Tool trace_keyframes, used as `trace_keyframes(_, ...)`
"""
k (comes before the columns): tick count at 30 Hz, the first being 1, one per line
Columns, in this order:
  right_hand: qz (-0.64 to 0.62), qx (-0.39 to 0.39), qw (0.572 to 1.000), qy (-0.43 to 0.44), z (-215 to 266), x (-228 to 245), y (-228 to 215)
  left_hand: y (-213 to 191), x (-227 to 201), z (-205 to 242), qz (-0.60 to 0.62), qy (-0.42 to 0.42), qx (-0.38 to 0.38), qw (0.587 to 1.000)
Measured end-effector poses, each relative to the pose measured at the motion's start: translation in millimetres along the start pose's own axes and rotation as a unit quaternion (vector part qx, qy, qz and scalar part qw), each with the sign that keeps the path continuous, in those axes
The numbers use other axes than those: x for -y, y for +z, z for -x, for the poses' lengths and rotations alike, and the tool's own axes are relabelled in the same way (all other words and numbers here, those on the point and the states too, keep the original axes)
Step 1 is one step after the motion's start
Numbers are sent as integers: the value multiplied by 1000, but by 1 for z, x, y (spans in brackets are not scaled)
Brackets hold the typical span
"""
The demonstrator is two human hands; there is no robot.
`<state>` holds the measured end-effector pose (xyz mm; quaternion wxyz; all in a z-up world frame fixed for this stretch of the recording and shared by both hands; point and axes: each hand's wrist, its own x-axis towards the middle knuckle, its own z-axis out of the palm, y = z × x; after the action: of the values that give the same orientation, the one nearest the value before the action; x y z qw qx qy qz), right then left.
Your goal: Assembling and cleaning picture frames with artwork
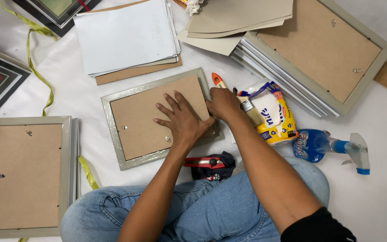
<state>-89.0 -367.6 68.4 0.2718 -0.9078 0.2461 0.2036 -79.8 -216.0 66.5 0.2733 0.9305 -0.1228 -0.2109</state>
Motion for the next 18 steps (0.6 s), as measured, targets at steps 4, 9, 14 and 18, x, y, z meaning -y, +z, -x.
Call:
trace_keyframes(4,-36,6,999,1,2,-1,-9,2,2,-2,-5,0,1,1000)
trace_keyframes(9,-62,18,998,25,13,7,-19,10,9,-5,-13,2,1,1000)
trace_keyframes(14,-34,25,999,27,-7,-4,-4,16,12,-6,-36,-4,2,999)
trace_keyframes(18,-37,39,998,28,1,5,-9,24,21,-12,-70,-6,-12,997)
